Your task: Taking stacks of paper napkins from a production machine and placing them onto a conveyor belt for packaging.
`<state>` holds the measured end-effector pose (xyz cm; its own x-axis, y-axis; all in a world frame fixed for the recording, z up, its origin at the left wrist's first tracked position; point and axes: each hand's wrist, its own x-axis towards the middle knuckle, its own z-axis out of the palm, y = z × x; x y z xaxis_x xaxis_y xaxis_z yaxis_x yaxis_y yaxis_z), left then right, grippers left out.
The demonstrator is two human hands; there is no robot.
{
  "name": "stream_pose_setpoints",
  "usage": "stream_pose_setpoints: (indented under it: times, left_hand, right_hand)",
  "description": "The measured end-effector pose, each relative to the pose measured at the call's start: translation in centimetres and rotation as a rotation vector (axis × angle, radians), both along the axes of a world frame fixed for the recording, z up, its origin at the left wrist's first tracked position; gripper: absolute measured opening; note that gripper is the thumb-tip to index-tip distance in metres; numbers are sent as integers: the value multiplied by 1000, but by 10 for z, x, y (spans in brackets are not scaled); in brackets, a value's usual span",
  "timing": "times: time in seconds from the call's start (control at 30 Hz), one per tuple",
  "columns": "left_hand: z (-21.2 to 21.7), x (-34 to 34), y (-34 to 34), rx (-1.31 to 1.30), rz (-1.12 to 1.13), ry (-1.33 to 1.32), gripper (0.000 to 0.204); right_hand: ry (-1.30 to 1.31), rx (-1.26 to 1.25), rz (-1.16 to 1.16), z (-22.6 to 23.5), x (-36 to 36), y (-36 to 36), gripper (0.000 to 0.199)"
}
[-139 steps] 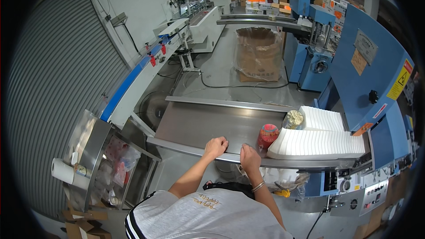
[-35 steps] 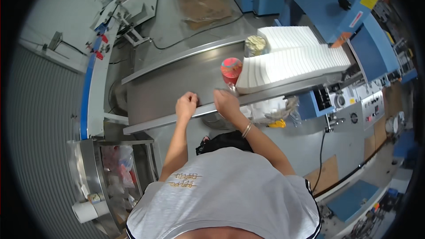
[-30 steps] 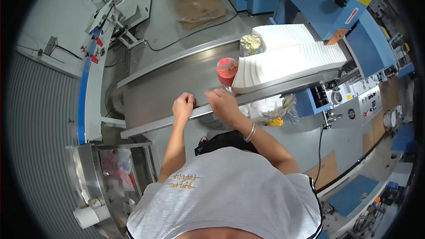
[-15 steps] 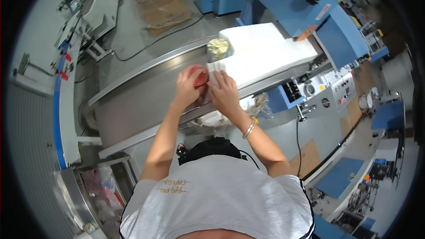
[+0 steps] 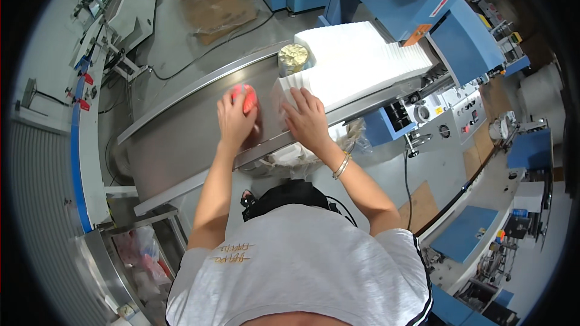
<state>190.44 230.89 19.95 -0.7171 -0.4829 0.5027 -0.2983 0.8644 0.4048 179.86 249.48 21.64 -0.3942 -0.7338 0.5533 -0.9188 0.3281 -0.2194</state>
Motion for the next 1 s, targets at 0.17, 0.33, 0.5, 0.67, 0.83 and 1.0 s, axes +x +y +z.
stream_pose_setpoints:
  times: [0.17,0.33,0.5,0.67,0.83,1.0]
  left_hand:
    - [15,-14,2,-282,275,-90,57]
    - [-20,-6,54,669,-507,-246,76]
    - [-17,-24,76,694,-352,-148,91]
    - [-31,-35,79,525,-259,-45,97]
    - [-34,-39,82,469,-203,-46,101]
    - [-36,-45,85,436,-251,17,97]
  right_hand:
    - [-12,43,-10,3,2,-1,44]
    - [-115,-123,107,29,18,21,41]
    - [-302,-90,136,9,19,52,27]
    - [-388,-143,39,-6,6,50,24]
    - [-390,-135,81,-13,-8,48,20]
    - [-436,-169,155,-15,-20,51,22]
